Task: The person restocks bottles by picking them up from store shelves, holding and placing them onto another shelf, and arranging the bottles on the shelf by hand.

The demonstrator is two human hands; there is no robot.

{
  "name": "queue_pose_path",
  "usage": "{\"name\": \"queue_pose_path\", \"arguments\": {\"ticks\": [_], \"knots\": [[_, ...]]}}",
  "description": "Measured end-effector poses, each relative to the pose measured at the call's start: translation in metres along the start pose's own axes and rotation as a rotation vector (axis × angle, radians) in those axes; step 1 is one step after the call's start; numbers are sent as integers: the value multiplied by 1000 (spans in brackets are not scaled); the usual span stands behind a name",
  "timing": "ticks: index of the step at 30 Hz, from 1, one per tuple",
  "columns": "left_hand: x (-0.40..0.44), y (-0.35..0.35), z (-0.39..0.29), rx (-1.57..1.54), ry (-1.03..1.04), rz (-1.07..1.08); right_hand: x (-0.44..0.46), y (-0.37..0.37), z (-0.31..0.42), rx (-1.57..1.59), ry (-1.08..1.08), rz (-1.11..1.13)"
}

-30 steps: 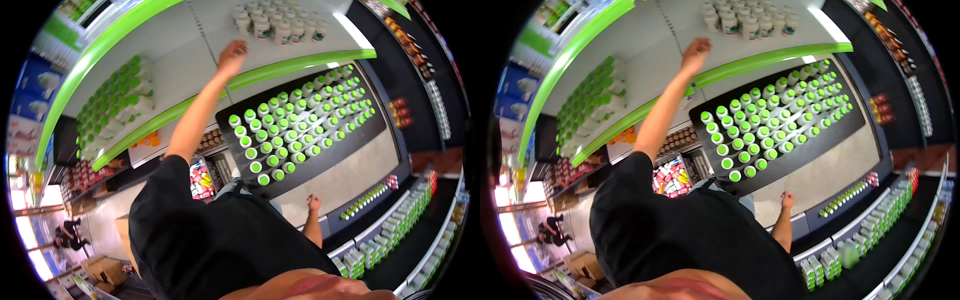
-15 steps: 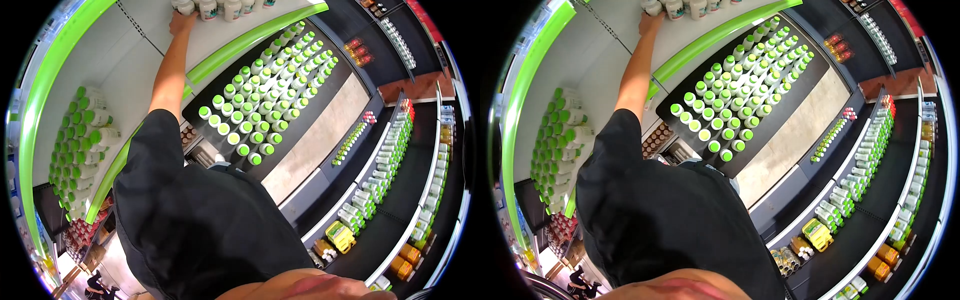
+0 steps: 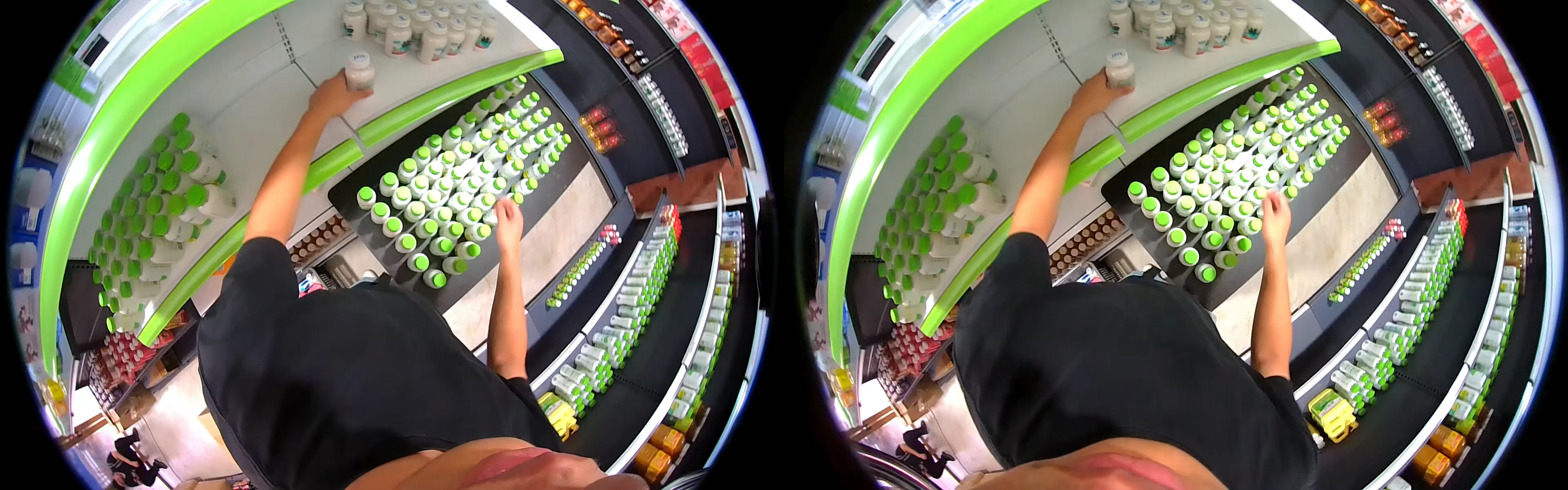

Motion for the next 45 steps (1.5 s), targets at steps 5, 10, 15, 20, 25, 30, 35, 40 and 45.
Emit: {"name": "queue_pose_path", "arguments": {"ticks": [5, 10, 15, 20, 25, 30, 35, 40, 45], "knots": [[-57, -7, -3, -98, -23, -40, 67, 141, 226, 0, -305, 321], [-89, -4, -12, -130, -79, -121, 63, 279, 279, 25, -462, 439], [-114, -14, -17, -280, -26, -201, 25, 282, 294, 181, -243, 322], [-202, -22, -45, -345, 323, -342, -20, 256, 226, 385, -109, 564], [-310, 54, -75, -345, 272, -12, -115, 164, 121, 434, 51, 591], [-399, 169, -125, -487, 305, 325, -209, 43, 37, 358, 285, 542], [-425, 232, -234, -603, 411, 598, -267, -64, -32, 667, 656, 80], [-426, 276, -370, -707, 698, 725, -285, -171, -42, 1086, 642, -265], [-487, 364, -476, -979, 579, 1143, -335, -291, -60, 1261, 637, -365]]}}
Point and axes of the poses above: each hand's wrist, its own x-axis towards the middle knuckle, its own y-axis out of the palm, z = x × y, the point moved 5 cm from there along x, towards the middle knuckle, and after that the axes turned 1 degree about z, right-handed, at the moved point
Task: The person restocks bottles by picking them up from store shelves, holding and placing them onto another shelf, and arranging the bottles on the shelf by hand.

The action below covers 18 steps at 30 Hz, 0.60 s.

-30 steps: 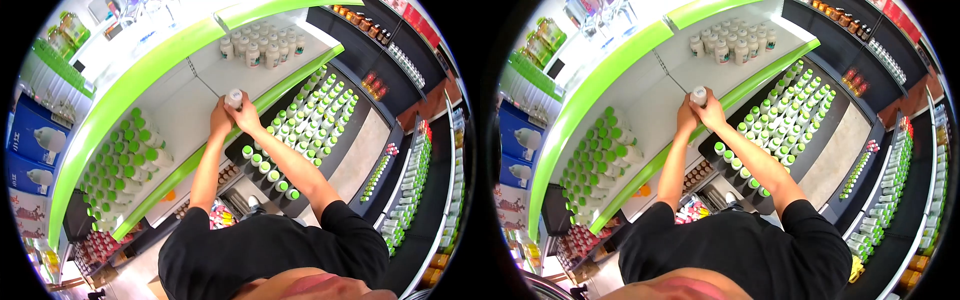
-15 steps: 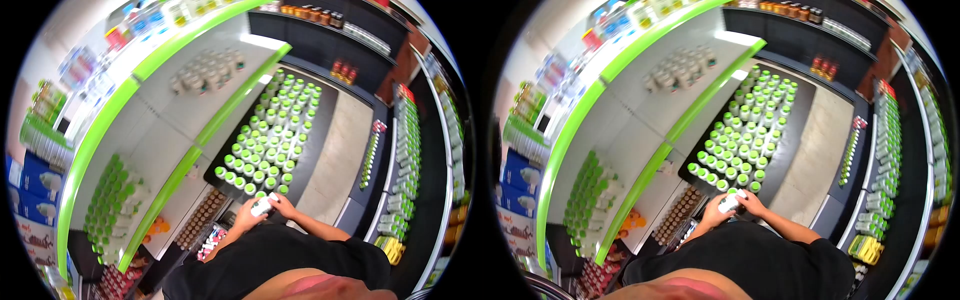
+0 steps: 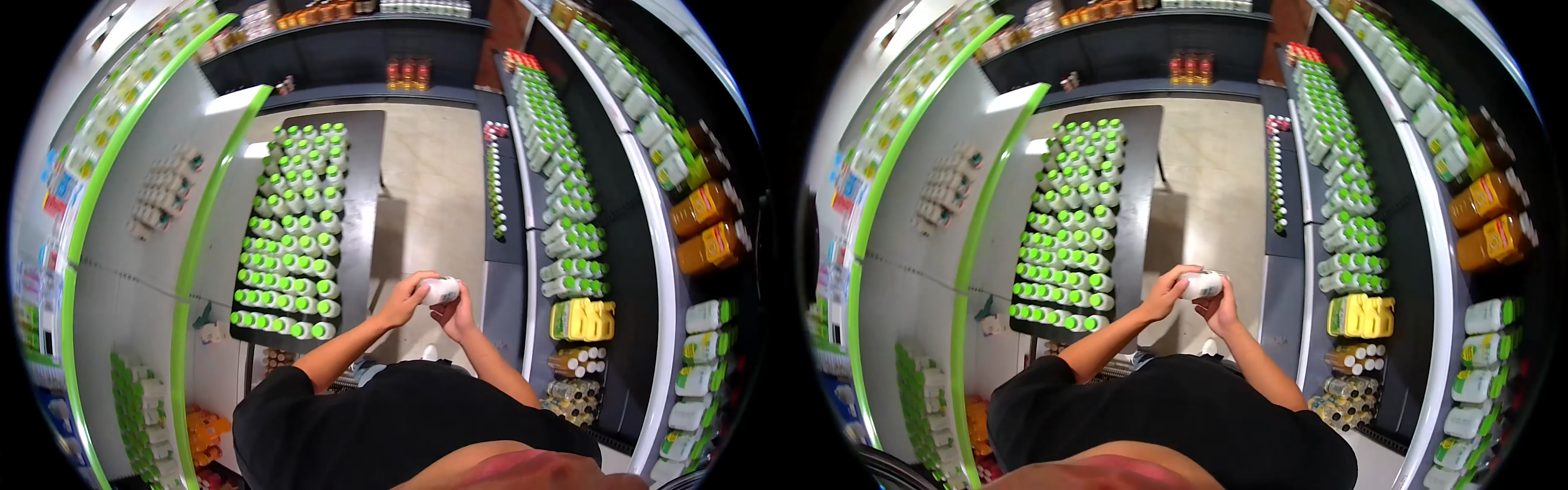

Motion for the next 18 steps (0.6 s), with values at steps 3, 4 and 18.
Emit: {"name": "queue_pose_path", "arguments": {"ticks": [3, 4, 18], "knots": [[45, 79, 8, -78, 7, 145, -30, -60, 55, 32, -15, -3], [58, 105, 13, -134, 14, 199, -40, -81, 70, 68, -34, -26], [171, 102, 42, 260, -125, 562, 55, -110, 128, 219, -53, -42]]}}
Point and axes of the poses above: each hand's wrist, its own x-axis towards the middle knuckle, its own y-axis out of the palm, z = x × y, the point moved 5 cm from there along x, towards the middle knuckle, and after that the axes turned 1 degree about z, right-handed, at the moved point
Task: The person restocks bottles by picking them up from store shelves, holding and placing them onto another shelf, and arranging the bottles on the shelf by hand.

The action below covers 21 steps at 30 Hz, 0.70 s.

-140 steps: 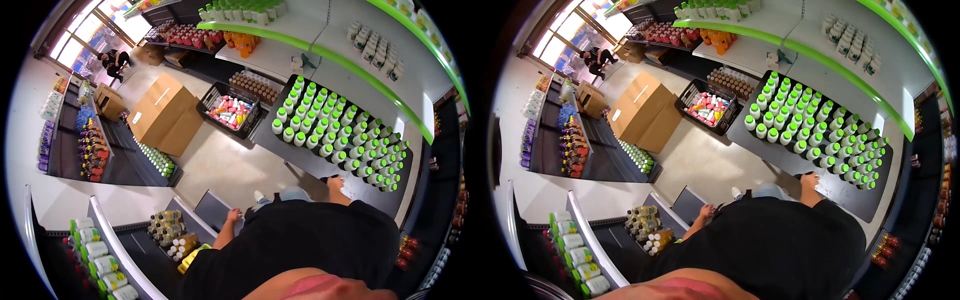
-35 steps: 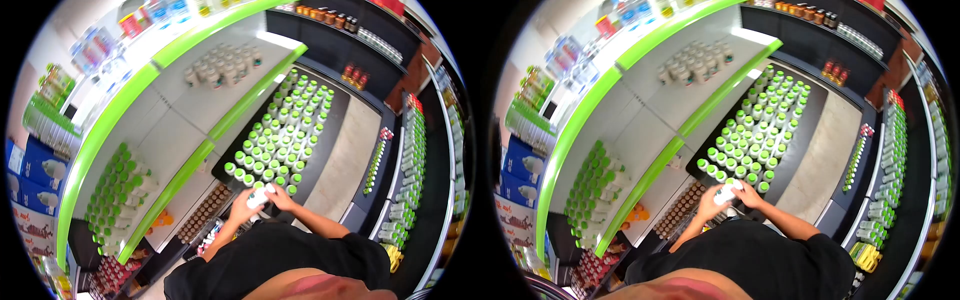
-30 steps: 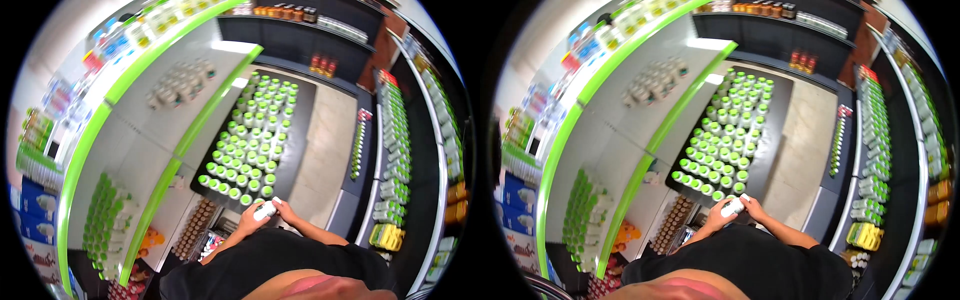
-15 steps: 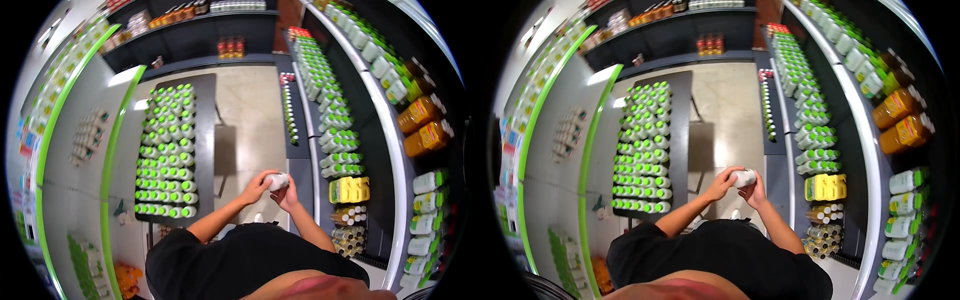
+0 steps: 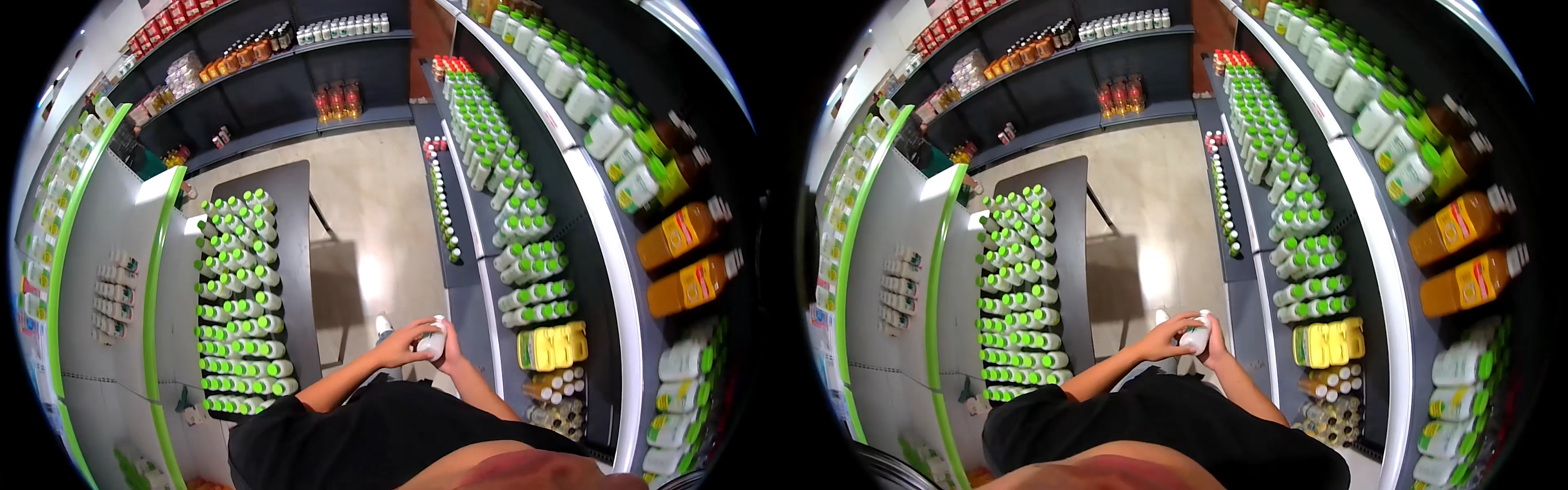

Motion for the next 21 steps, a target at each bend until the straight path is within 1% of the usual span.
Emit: {"name": "queue_pose_path", "arguments": {"ticks": [1, 3, 5, 8, 9, 12, 14, 15, 16, 18, 19, 21], "knots": [[3, -22, 4, -2, -31, -53, 15, 12, 7, -43, 0, -43], [4, -56, 14, 152, -42, -169, 49, 20, 13, -134, 48, -32], [25, -99, 36, 395, -17, -277, 100, 32, 37, -229, 64, -21], [52, -157, 26, 267, 49, -319, 139, 82, 84, -320, 37, -49], [63, -175, 23, 263, 105, -324, 155, 94, 97, -327, 11, -38], [99, -225, 22, 153, 174, -277, 190, 128, 134, -373, -53, -72], [125, -253, 18, 172, 215, -265, 199, 145, 155, -443, -123, -92], [141, -263, 18, 179, 233, -215, 206, 143, 162, -524, -102, -83], [153, -272, 19, 193, 246, -164, 213, 140, 168, -480, -74, -85], [175, -286, 24, 208, 211, -66, 226, 129, 177, -384, -18, -79], [188, -294, 24, 221, 194, -22, 234, 121, 183, -356, 10, -42], [211, -304, 35, 265, 156, 65, 246, 115, 193, -347, 38, -81]]}}
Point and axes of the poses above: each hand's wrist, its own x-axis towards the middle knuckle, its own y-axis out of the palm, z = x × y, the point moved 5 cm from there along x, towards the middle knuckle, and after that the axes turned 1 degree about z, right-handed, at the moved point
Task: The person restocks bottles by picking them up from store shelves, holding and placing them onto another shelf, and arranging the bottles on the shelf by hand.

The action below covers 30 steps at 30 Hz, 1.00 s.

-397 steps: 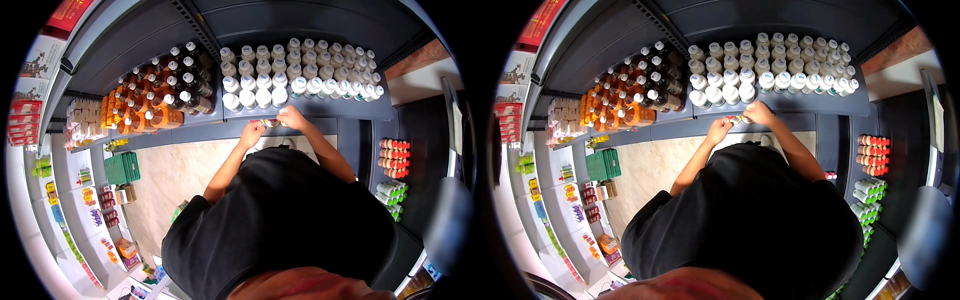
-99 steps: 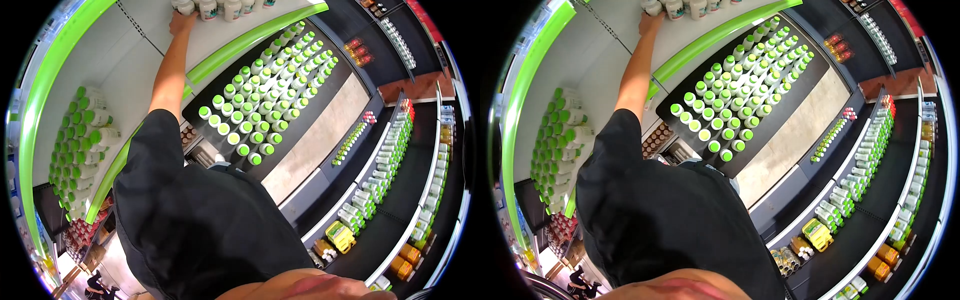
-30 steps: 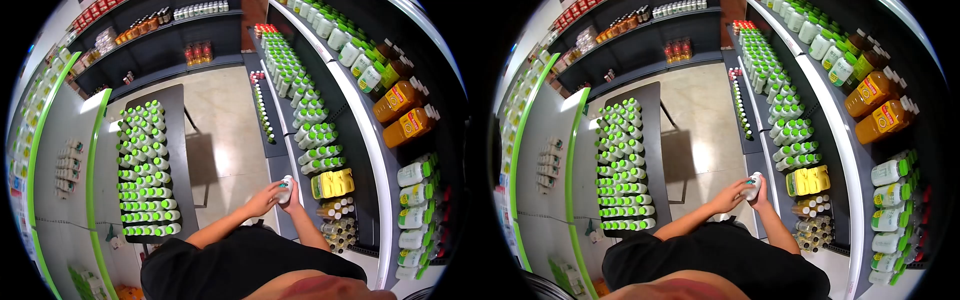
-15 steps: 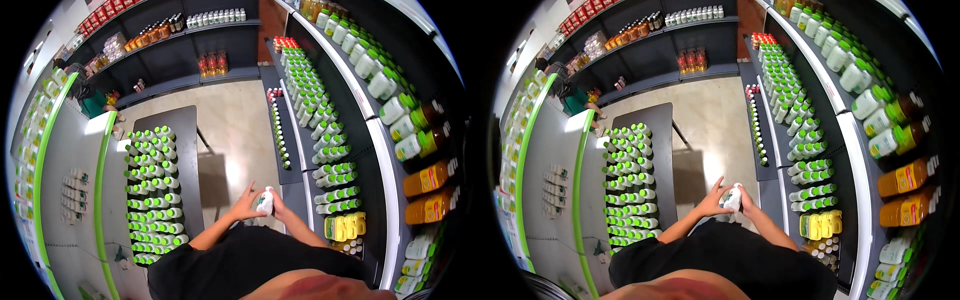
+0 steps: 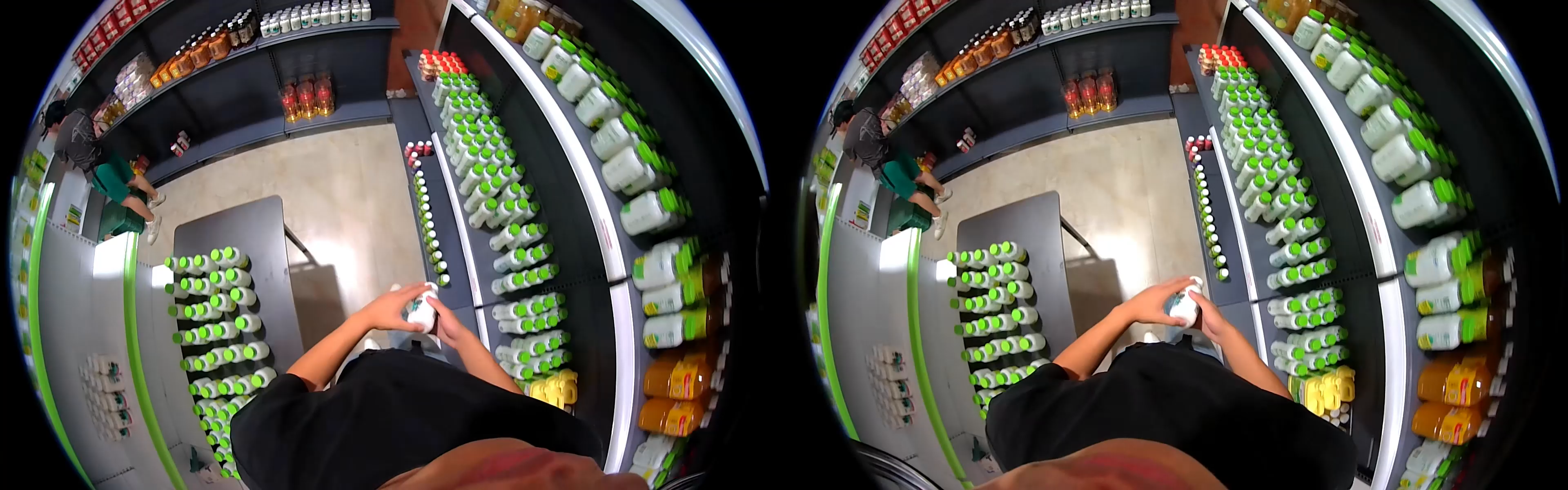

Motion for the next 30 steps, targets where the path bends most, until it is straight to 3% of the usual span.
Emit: {"name": "queue_pose_path", "arguments": {"ticks": [3, 8, 11, 18, 22, 23, 25, 30], "knots": [[33, -16, 28, 55, 21, 49, 31, -12, 20, -7, 73, -23], [90, -76, 78, 178, -123, 117, 133, -21, 79, -118, 10, 17], [124, -134, 104, 291, -148, 23, 187, 3, 149, -409, -63, 38], [182, -268, 114, 218, -287, -222, 300, 65, 293, -617, -238, 219], [206, -313, 126, 58, -295, -360, 345, 76, 328, -418, 3, 172], [211, -320, 143, 17, -208, -414, 373, 71, 324, -334, 23, 212], [222, -335, 177, -101, -237, -431, 399, 81, 335, -177, 108, 249], [262, -414, 244, -58, -294, -269, 476, 94, 372, -153, 140, 162]]}}
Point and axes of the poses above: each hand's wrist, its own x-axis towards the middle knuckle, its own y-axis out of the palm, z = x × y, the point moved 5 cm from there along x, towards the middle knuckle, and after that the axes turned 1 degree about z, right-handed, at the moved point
